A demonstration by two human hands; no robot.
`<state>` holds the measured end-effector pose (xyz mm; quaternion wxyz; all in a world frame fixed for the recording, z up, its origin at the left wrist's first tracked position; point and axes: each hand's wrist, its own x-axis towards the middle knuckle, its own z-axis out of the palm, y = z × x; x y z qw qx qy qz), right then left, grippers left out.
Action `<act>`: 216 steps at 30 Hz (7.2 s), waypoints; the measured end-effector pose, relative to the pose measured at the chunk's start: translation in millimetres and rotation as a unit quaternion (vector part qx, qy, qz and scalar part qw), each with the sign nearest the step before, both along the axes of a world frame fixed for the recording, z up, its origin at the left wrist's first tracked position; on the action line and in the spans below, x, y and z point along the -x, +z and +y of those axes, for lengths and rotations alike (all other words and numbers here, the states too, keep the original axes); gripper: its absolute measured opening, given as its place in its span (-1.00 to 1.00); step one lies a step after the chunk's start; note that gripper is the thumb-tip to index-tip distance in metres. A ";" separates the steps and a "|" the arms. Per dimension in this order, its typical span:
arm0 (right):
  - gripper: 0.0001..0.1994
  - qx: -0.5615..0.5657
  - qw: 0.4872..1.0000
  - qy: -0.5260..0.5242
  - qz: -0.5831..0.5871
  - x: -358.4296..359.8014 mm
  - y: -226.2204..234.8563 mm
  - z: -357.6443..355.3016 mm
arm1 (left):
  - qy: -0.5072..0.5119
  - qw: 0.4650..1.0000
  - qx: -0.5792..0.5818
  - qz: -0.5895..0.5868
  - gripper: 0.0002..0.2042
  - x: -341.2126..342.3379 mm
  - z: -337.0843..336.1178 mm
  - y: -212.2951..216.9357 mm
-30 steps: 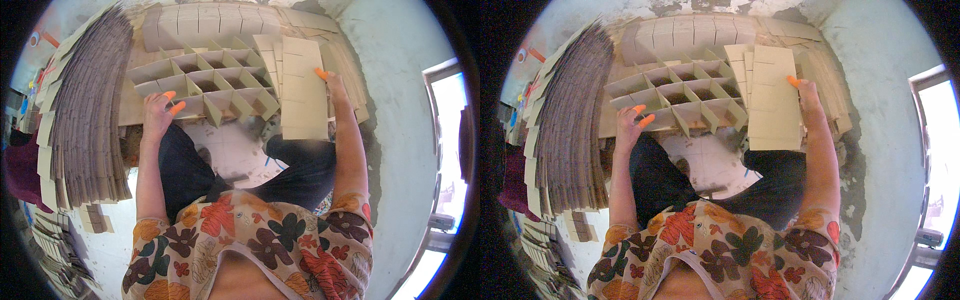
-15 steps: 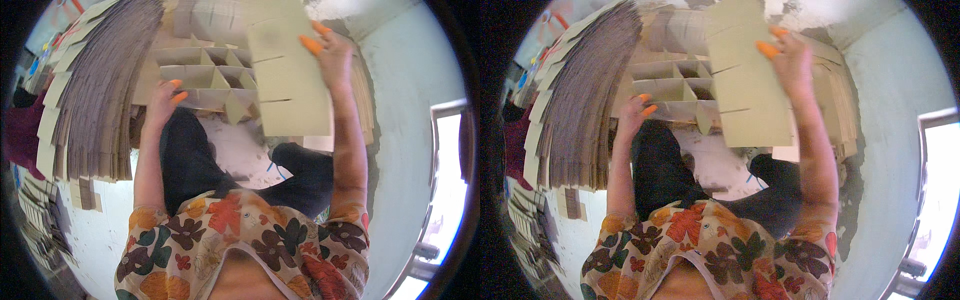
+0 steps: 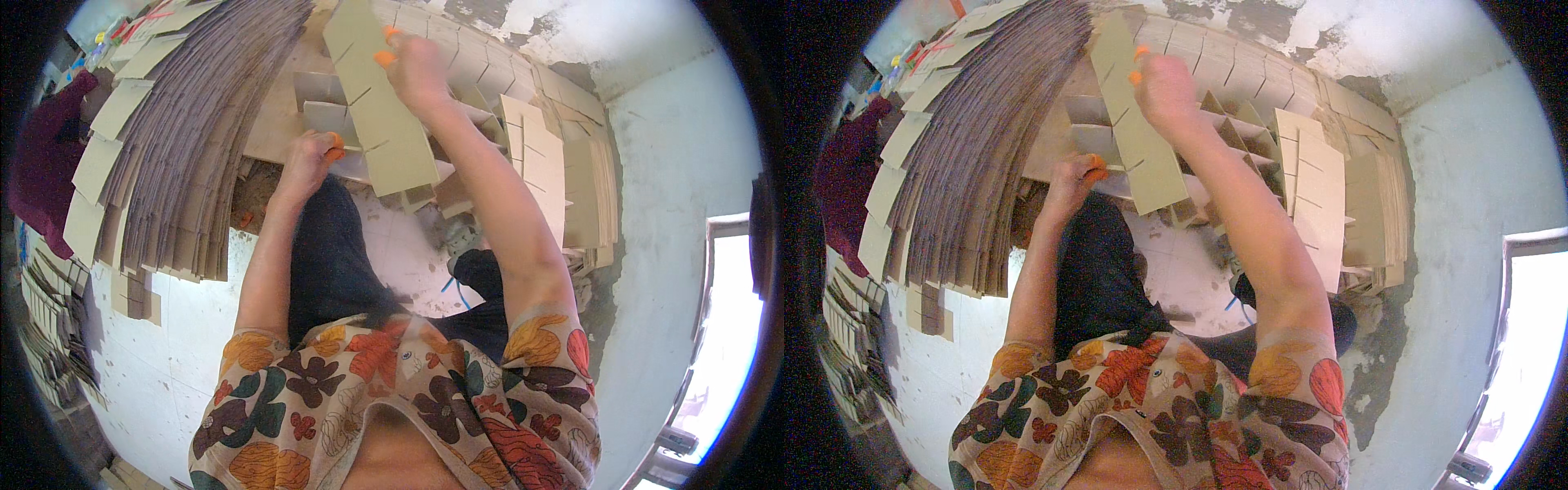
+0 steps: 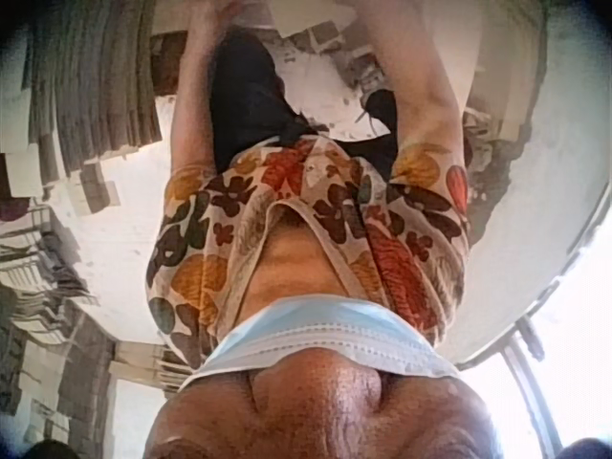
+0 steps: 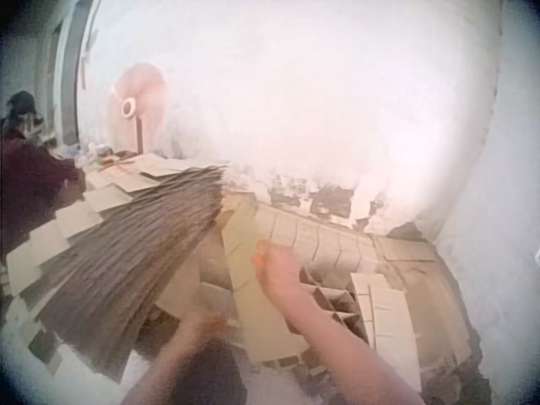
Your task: The person sits on the floor and repeatedly folds pre-cut cardboard sheets into accordion-style dividers. They pick up each sheet, fold along scored lines, and place the finished divider into a growing stack on the table.
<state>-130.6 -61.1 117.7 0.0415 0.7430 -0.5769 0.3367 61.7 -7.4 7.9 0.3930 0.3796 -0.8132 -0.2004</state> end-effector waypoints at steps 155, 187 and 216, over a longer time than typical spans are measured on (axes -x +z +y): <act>-0.57 -0.325 0.737 -0.067 -0.588 28.3 -141.2 194.8 | 0.271 0.940 -0.036 -0.204 -0.79 -243.7 -114.3 145.5; -0.72 -0.588 0.348 0.204 -0.701 -267.7 -264.1 27.5 | 0.403 0.851 -0.329 -0.074 -0.18 -216.1 -122.3 172.1; -0.71 -0.664 0.492 -0.188 -0.530 -111.3 -202.1 48.8 | 0.303 0.759 -0.576 -0.010 -0.01 -207.0 2.5 186.7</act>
